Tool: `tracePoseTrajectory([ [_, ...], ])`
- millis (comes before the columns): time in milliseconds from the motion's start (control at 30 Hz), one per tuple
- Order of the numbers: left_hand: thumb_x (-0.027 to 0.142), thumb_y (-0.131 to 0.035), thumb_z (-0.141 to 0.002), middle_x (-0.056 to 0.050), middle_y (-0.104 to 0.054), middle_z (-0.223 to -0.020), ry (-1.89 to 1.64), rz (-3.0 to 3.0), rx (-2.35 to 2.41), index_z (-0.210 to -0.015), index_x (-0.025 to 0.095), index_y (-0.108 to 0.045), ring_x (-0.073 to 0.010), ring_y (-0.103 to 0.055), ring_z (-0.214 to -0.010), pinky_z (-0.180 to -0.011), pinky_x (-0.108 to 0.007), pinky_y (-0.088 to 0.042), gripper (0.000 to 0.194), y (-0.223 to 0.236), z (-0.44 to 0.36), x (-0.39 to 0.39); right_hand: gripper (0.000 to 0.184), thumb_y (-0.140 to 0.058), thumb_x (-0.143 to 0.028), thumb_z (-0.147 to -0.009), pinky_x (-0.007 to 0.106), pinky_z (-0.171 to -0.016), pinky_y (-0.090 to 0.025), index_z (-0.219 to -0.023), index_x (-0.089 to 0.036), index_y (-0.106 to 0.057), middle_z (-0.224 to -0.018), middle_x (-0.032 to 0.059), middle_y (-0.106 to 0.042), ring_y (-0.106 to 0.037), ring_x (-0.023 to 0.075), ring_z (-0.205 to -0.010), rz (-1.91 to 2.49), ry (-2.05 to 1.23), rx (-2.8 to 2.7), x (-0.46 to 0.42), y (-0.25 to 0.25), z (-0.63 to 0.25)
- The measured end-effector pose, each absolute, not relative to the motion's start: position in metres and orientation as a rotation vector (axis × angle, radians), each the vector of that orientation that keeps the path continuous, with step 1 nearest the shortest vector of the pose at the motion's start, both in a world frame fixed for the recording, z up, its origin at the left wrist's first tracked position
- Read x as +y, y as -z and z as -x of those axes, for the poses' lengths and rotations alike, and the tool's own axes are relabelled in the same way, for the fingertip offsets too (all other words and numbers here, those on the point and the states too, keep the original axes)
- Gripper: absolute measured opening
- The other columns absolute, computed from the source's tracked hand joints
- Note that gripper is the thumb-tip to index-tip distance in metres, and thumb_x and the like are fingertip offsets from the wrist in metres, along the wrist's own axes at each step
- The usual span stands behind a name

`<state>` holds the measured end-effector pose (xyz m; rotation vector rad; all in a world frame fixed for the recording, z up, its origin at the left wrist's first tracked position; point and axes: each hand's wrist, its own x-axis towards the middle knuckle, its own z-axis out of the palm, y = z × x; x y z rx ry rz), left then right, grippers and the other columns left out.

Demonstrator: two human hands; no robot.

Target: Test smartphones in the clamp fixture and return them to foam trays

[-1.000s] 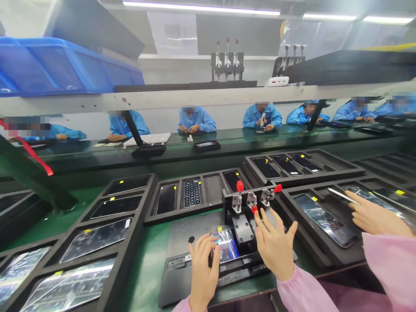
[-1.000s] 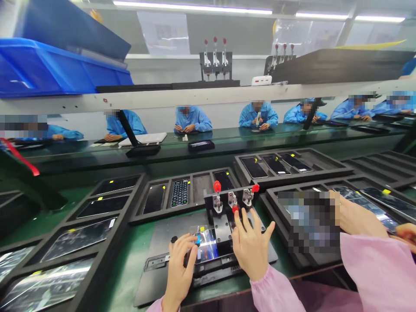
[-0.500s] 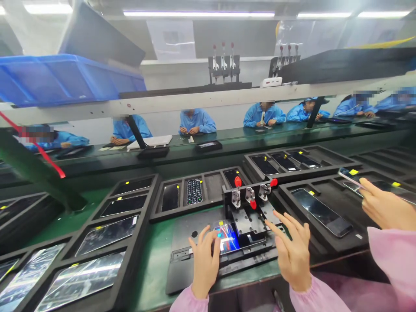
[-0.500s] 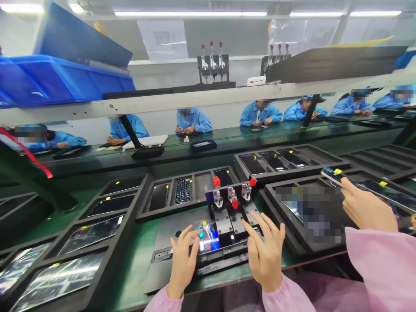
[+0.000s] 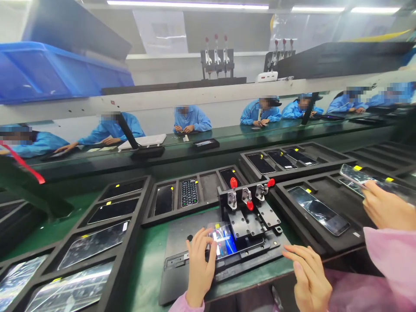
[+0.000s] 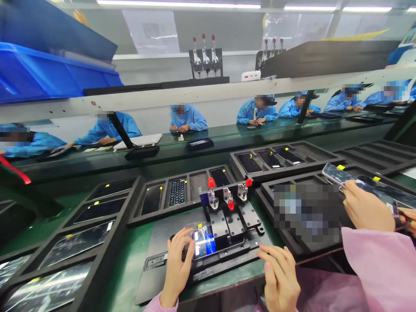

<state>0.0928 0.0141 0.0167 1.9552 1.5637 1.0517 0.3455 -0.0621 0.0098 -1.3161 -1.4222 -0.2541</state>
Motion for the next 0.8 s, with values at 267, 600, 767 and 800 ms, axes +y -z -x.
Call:
tracePoseTrajectory([
  [267, 0.028, -0.042, -0.087, -0.008, -0.058, -0.116, -1.095, -1.982, 1.563, -0.079, 0.023, -0.051, -0.0259, -0.044, -0.119, -0.104, -0.059, -0.017, 0.013, -0.015, -0.091, 0.014, 0.018, -0.047, -0.013, -0.080, 0.047, -0.091, -0.038, -0.083, -0.020, -0.063, -0.085, 0.0048, -0.064, -0.058, 0.0179, -0.084, 1.337, 0.249, -1.407, -0.063, -0.002, -0.344],
  [600, 0.026, -0.043, -0.087, -0.005, -0.058, -0.116, -1.123, -1.999, 1.536, -0.078, 0.023, -0.052, -0.0243, -0.045, -0.119, -0.100, -0.052, -0.032, 0.012, -0.015, -0.091, 0.014, 0.014, -0.049, -0.013, -0.080, 0.045, -0.089, -0.039, -0.079, -0.019, -0.062, -0.081, 0.0042, -0.063, -0.058, 0.0160, -0.080, 1.346, 0.263, -1.463, -0.060, -0.003, -0.342],
  [767, 0.025, -0.044, -0.086, -0.007, -0.058, -0.114, -1.165, -1.995, 1.506, -0.078, 0.022, -0.052, -0.0244, -0.046, -0.117, -0.099, -0.050, -0.034, 0.012, -0.015, -0.090, 0.015, 0.013, -0.050, -0.013, -0.081, 0.043, -0.088, -0.040, -0.079, -0.019, -0.062, -0.080, 0.0035, -0.064, -0.058, 0.0159, -0.078, 1.347, 0.276, -1.475, -0.058, -0.004, -0.340],
  [800, 0.024, -0.044, -0.086, -0.007, -0.058, -0.113, -1.174, -1.996, 1.499, -0.077, 0.022, -0.052, -0.0244, -0.046, -0.117, -0.098, -0.049, -0.034, 0.012, -0.014, -0.090, 0.015, 0.013, -0.050, -0.014, -0.081, 0.043, -0.087, -0.040, -0.079, -0.019, -0.062, -0.080, 0.0034, -0.064, -0.058, 0.0160, -0.078, 1.347, 0.277, -1.473, -0.057, -0.004, -0.339],
])
